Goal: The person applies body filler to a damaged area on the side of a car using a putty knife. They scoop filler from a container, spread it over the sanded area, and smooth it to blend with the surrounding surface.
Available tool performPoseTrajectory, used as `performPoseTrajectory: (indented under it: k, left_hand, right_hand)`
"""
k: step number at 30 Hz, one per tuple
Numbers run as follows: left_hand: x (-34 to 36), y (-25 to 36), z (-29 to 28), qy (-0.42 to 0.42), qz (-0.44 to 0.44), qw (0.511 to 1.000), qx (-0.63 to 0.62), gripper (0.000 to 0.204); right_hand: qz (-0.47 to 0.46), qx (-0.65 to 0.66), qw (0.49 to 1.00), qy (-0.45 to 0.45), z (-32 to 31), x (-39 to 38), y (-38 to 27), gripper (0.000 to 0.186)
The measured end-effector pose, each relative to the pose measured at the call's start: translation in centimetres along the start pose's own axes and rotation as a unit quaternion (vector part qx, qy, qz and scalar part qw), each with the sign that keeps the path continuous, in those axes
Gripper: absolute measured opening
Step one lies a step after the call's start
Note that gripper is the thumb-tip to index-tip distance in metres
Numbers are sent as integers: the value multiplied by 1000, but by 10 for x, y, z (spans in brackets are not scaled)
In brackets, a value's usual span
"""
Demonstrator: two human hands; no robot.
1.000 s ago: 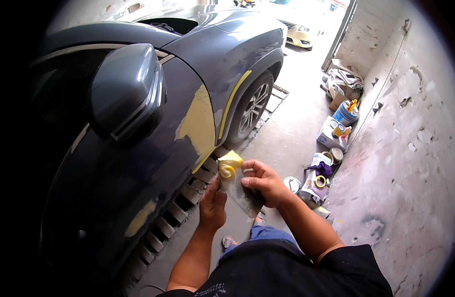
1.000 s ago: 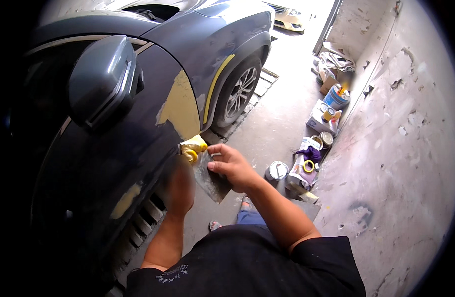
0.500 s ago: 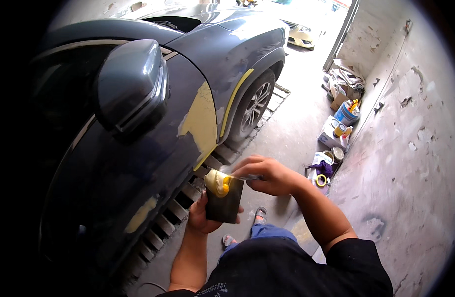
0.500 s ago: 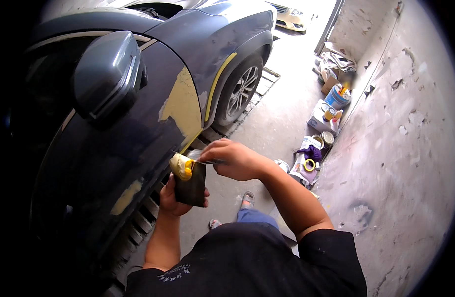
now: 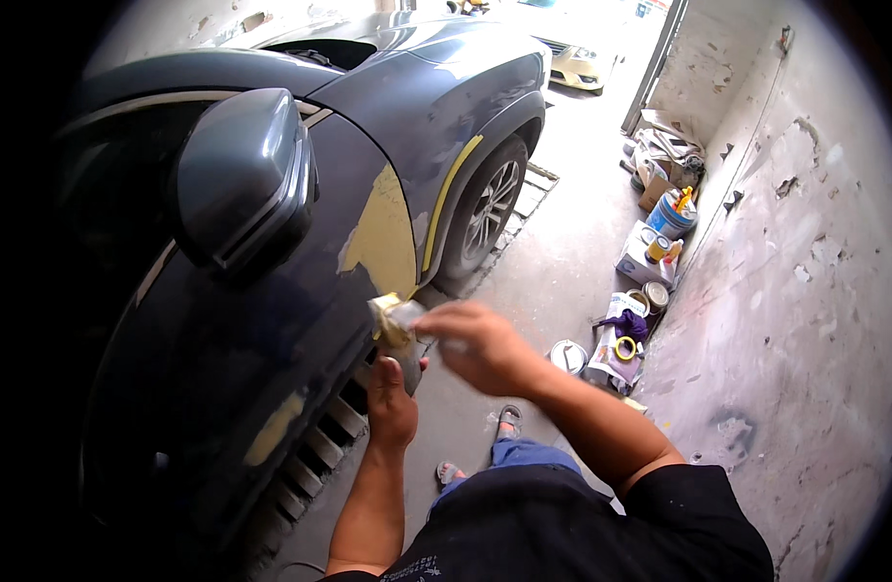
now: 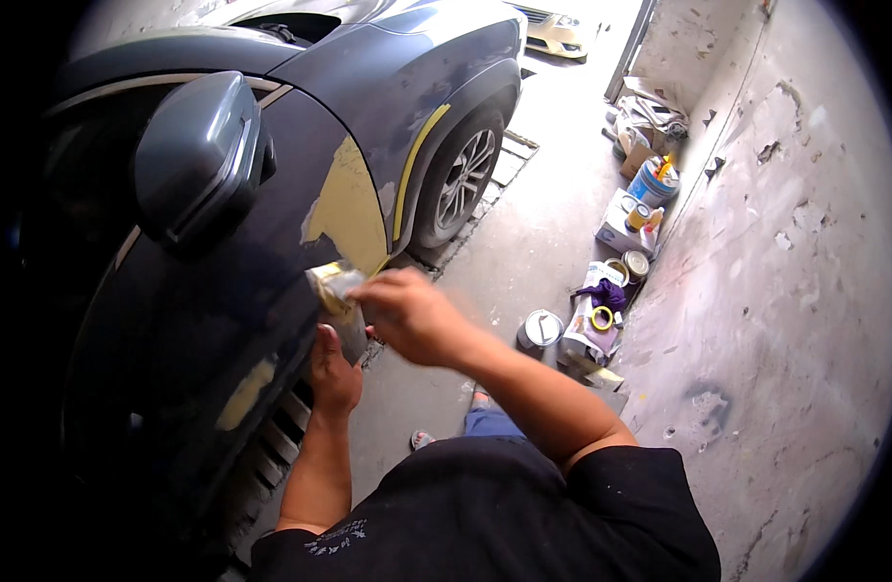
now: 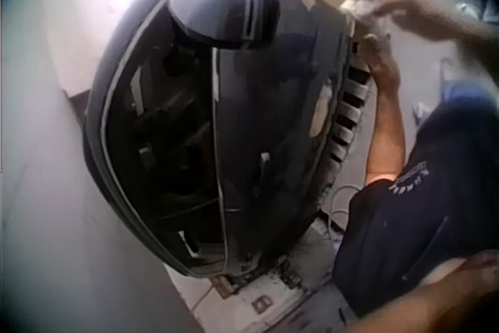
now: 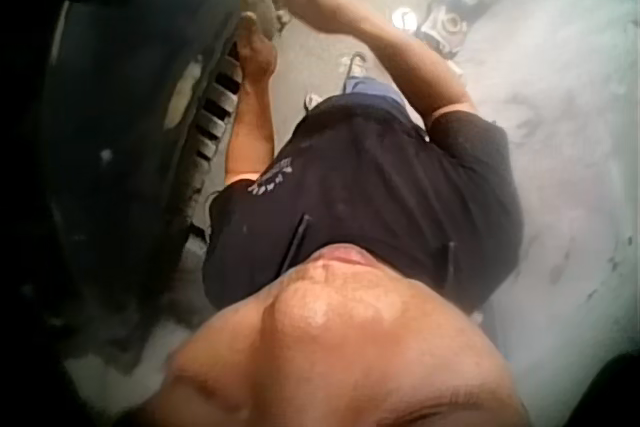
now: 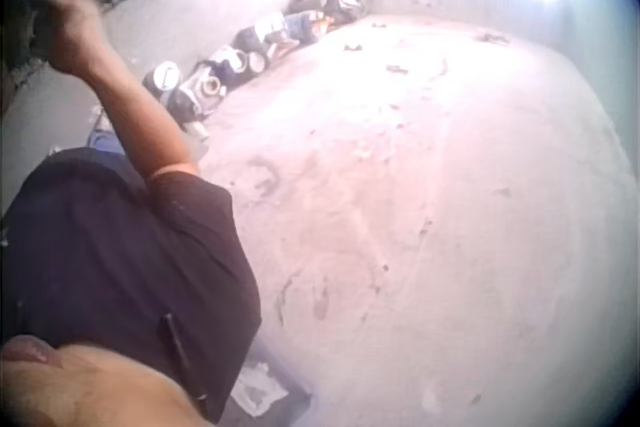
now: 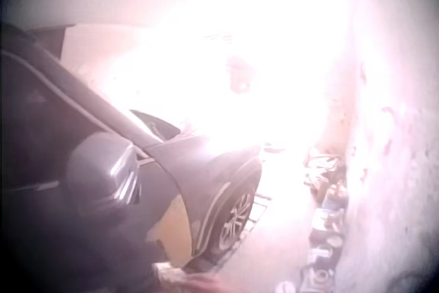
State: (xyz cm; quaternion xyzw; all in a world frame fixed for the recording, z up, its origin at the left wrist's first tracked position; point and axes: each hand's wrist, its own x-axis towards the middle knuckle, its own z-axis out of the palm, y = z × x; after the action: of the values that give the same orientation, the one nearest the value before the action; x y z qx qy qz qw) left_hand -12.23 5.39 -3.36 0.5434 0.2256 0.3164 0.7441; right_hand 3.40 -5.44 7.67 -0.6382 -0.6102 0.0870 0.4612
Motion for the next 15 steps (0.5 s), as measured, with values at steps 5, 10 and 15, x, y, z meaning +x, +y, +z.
performPoseTrajectory:
  k: [5,10,15]
  left_hand:
    - [0,50,7,-60,-76,973,-208,56]
    - [-3,57,4,-325,-193,827,-416,71]
    - [-3,51,10,-352,-222,797,-438,70]
  right_hand:
    - [-53,-40,998,8,-17,-32,3,47]
    - [-179,42,982,-50,-49,2,-14,52]
    - [-171,59,982,-50,-47,4,21,53]
